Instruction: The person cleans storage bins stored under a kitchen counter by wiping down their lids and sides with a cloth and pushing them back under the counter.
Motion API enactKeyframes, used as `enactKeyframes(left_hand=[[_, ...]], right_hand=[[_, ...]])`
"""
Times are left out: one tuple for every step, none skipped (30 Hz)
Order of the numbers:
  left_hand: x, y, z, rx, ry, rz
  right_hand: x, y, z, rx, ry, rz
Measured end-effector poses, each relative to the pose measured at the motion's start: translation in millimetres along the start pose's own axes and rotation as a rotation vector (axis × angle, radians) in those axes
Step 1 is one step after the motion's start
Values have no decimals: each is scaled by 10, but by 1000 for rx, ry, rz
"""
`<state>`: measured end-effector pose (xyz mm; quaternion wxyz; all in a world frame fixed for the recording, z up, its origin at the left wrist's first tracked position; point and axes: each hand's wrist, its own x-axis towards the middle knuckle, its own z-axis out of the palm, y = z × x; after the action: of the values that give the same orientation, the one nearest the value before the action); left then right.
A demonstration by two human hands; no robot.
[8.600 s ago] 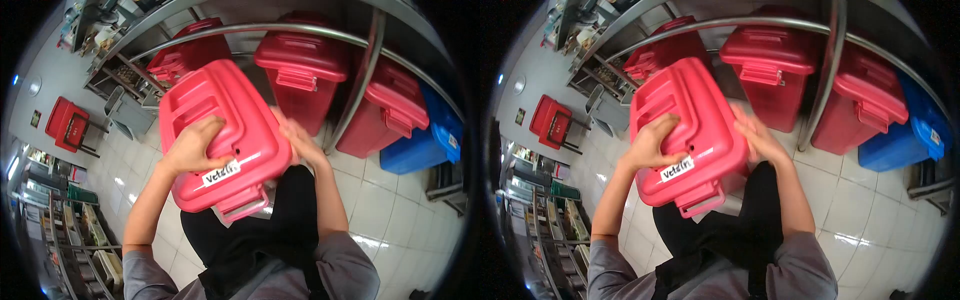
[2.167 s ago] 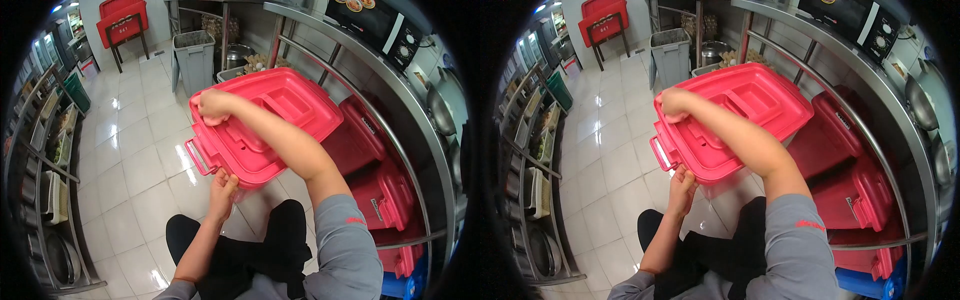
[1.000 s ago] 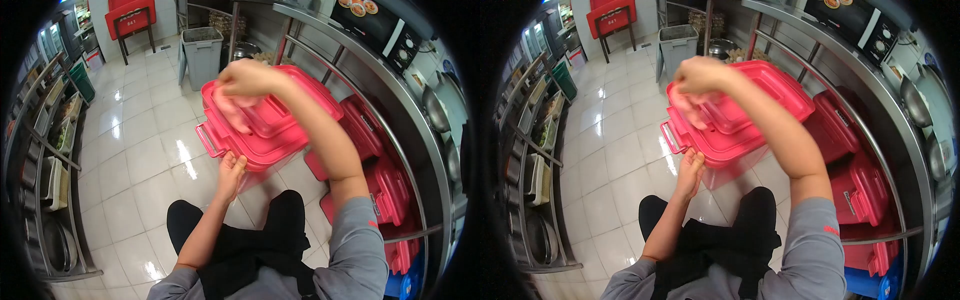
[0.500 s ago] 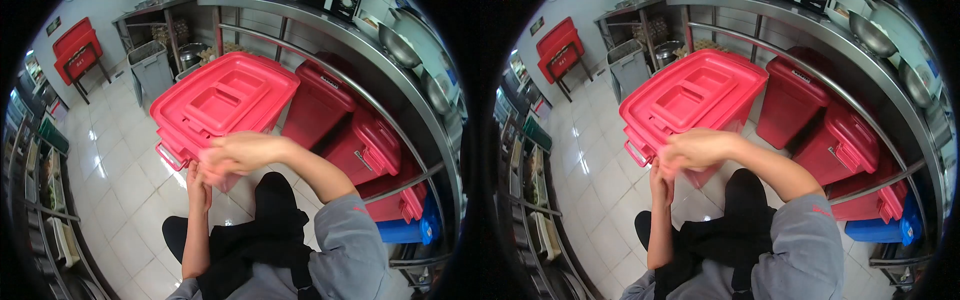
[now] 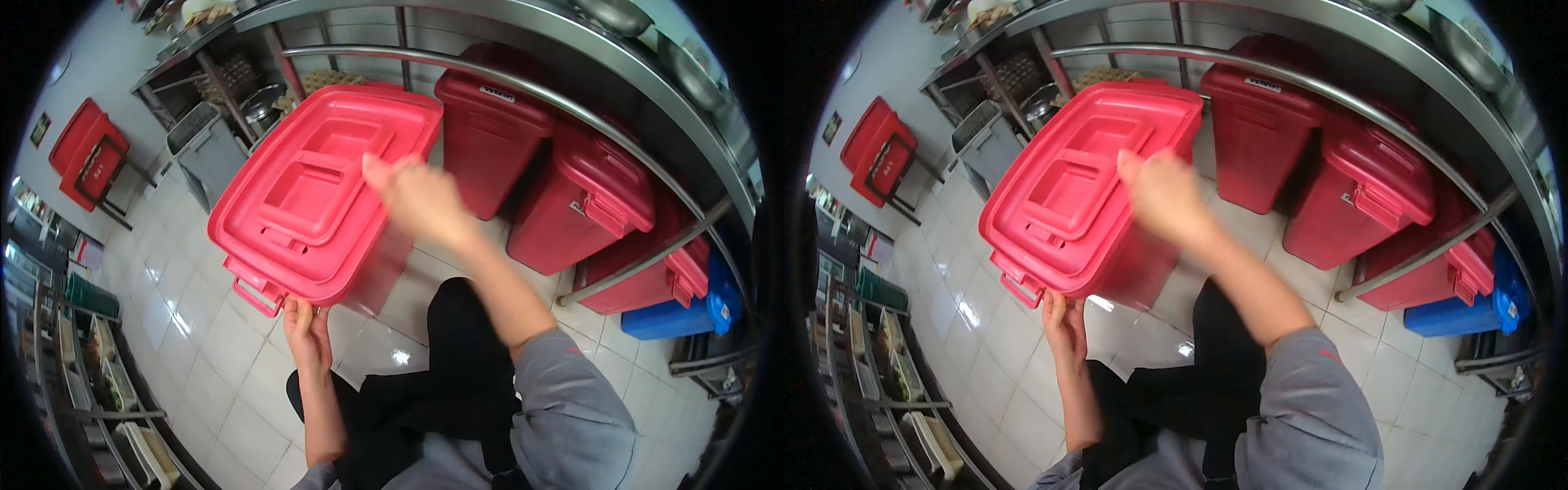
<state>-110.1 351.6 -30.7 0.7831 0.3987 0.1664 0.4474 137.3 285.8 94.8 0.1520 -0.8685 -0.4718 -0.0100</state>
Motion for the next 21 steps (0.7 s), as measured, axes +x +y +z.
enactKeyframes(left_hand=[[-15,10,-23,1,-8,-13],[-22,18,-34,1,-14,-23],[-9,15,-28,3,-17,-31],[-5,27,2,21,-26,-29],[6,40,-11,3,-38,-29],[18,41,-36,-16,-50,-34],[20,46,-60,-34,-59,-42],[18,73,-60,-76,-85,-38],[13,92,1,-81,-92,-50],[1,129,72,-84,-94,-61],[0,140,100,-86,-95,-66],[-1,134,43,-28,-75,-77],[-10,140,-55,32,-55,-87],[-8,136,-118,88,-42,-95],[-14,132,-123,96,-17,-78],[-23,137,-102,100,5,-60],[-31,131,-76,102,29,-41],[-23,130,-67,67,50,-18],[-45,130,-124,82,15,20],[-41,155,-163,83,-46,22],[-37,187,-175,85,-105,19]], right_hand=[[-193,-130,274,-50,203,-42],[-440,-231,314,90,285,-108],[-595,-279,338,230,366,-179],[-645,-241,454,430,398,-132],[-694,-182,646,636,427,-76],[-729,-103,852,839,455,-13],[-667,24,1091,883,634,-16],[-559,145,1253,917,814,-21],[-357,402,1383,1211,805,-68],[-157,659,1519,1535,805,-124],[41,913,1650,1832,815,-169],[205,994,1710,1718,901,132],[369,1075,1768,1609,935,433],[528,1046,1686,1540,1050,388],[559,981,1533,1545,930,334],[764,888,1739,1360,997,307],[718,922,1973,1244,981,324],[660,944,2171,1126,966,342],[600,964,2364,1010,953,361],[351,919,2643,1429,859,368],[100,871,2912,1839,789,433]])
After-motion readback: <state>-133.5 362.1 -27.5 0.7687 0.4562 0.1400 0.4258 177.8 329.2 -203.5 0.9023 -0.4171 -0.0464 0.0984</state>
